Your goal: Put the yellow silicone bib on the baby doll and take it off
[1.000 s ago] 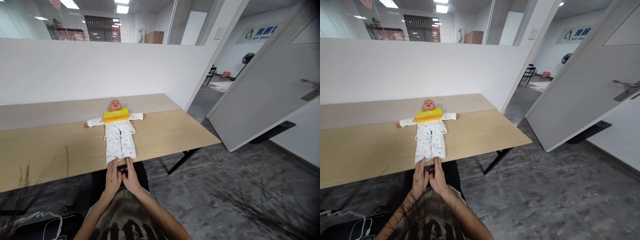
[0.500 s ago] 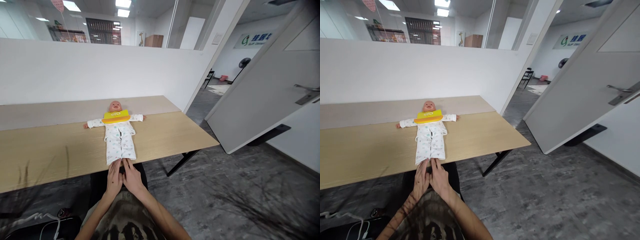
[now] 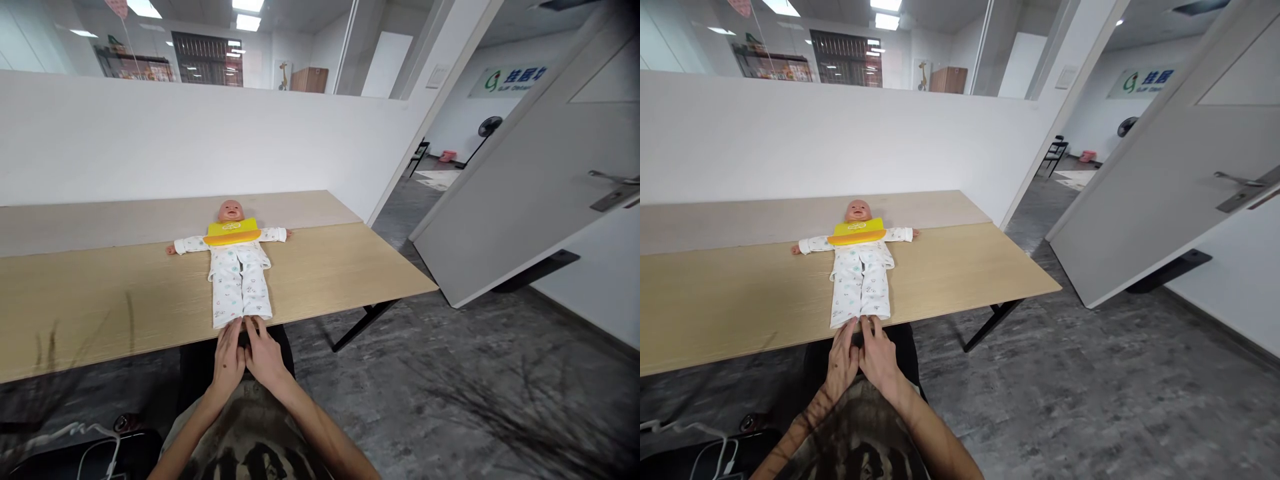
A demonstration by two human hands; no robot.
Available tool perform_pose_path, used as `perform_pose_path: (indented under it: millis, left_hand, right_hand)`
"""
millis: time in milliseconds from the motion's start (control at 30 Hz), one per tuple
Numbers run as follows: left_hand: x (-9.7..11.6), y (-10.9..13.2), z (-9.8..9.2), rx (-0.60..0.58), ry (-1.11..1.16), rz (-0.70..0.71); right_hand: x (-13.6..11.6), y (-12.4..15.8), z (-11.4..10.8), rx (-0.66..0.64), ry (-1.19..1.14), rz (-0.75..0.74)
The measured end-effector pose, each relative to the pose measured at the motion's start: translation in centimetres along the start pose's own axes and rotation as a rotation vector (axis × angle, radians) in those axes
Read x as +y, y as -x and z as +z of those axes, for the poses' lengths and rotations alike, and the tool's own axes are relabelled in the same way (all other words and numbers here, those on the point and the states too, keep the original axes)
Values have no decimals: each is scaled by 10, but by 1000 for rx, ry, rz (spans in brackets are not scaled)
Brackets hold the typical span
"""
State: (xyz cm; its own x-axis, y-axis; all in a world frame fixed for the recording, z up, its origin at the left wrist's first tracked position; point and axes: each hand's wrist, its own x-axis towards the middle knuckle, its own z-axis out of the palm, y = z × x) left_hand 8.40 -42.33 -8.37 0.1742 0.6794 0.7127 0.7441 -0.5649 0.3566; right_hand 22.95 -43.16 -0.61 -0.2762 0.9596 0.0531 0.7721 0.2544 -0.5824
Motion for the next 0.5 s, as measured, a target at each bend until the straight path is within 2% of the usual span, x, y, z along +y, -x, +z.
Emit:
perform_pose_path:
  millis: [100,167,233,300,400,467,500]
  left_hand:
    - [5,3,-6,-4,47,-39]
    - [9,5,-12,0,116,-97]
    - [9,5,-19,34,181,-185]
    - [2,-3,-27,109,228,-332]
    - [-26,-31,-37,215,352,-648]
    - [-54,-58,-41,275,480,-838]
    - [-70,-74,-43,295,481,-876]
  right_hand:
    - [7,3,7,9,-97,-46]
    - [13,7,12,64,-216,-88]
    - [19,11,15,149,-370,-134]
    - [28,13,13,242,-505,-168]
    - [49,4,-1,363,-612,-149]
    - [71,-13,-14,418,-640,-91]
    - [84,-24,-22,442,-641,-56]
